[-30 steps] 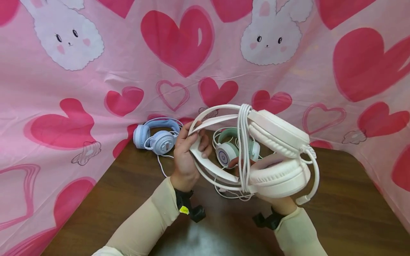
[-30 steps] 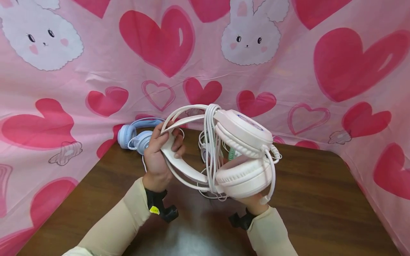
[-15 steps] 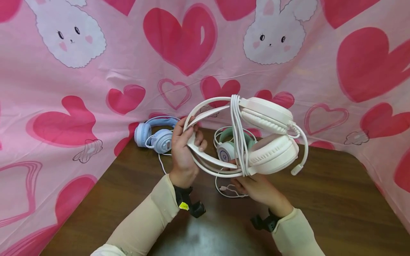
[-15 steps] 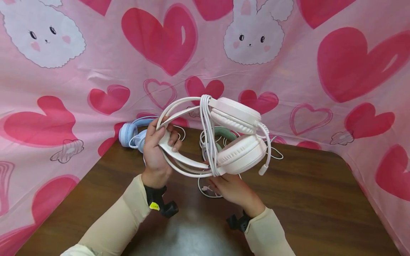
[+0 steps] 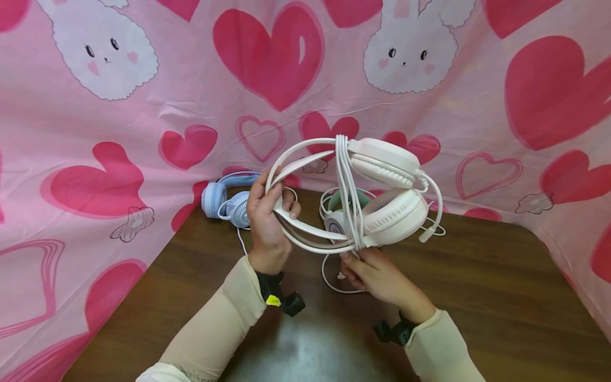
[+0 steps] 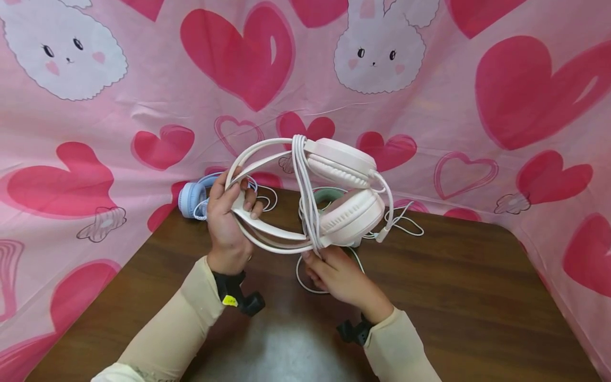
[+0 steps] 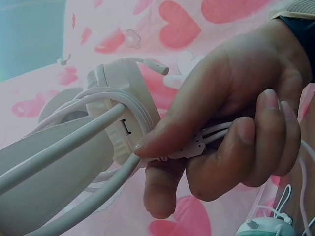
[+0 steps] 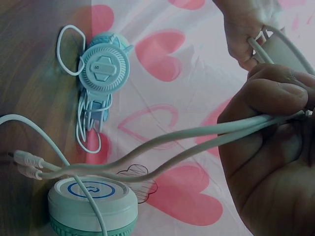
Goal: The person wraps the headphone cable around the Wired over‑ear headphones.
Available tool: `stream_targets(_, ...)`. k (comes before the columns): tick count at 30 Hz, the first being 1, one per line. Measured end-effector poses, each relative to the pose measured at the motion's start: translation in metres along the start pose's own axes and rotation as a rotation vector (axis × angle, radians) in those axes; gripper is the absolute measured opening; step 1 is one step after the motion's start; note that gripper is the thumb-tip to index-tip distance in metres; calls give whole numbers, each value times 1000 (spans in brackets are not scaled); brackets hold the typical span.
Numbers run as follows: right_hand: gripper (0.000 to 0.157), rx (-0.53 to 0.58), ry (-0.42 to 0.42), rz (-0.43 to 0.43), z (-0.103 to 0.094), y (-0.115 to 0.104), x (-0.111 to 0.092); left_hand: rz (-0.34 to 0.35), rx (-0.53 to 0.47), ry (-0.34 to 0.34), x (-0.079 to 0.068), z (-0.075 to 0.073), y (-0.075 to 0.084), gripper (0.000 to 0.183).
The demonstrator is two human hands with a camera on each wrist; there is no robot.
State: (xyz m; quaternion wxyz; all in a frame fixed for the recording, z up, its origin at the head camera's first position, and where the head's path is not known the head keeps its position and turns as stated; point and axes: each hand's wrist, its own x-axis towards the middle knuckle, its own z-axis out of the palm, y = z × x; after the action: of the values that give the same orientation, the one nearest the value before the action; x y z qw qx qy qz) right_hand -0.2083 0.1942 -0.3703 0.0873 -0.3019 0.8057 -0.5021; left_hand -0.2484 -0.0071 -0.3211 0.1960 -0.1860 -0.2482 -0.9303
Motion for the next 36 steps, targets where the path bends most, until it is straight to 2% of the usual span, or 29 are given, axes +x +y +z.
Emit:
stream_targets(4,41,-22,-11,-9,0,0,1,23,38,15,0,0,1,30)
stream_targets(11,26,27,-30,-25,2,1,3,78,125,56,1,0,2,29)
stream_targets(27,14,-86,-25,47,0,2,3,234,311,51,1,-2,0,34)
stream_targets(29,15,-95,-36,52,-1,3,3,259,353,51,1,-2,1,35)
stream_targets(36,35,-162,-61,101,-3,1,1,379,505,17,3,-7,3,31)
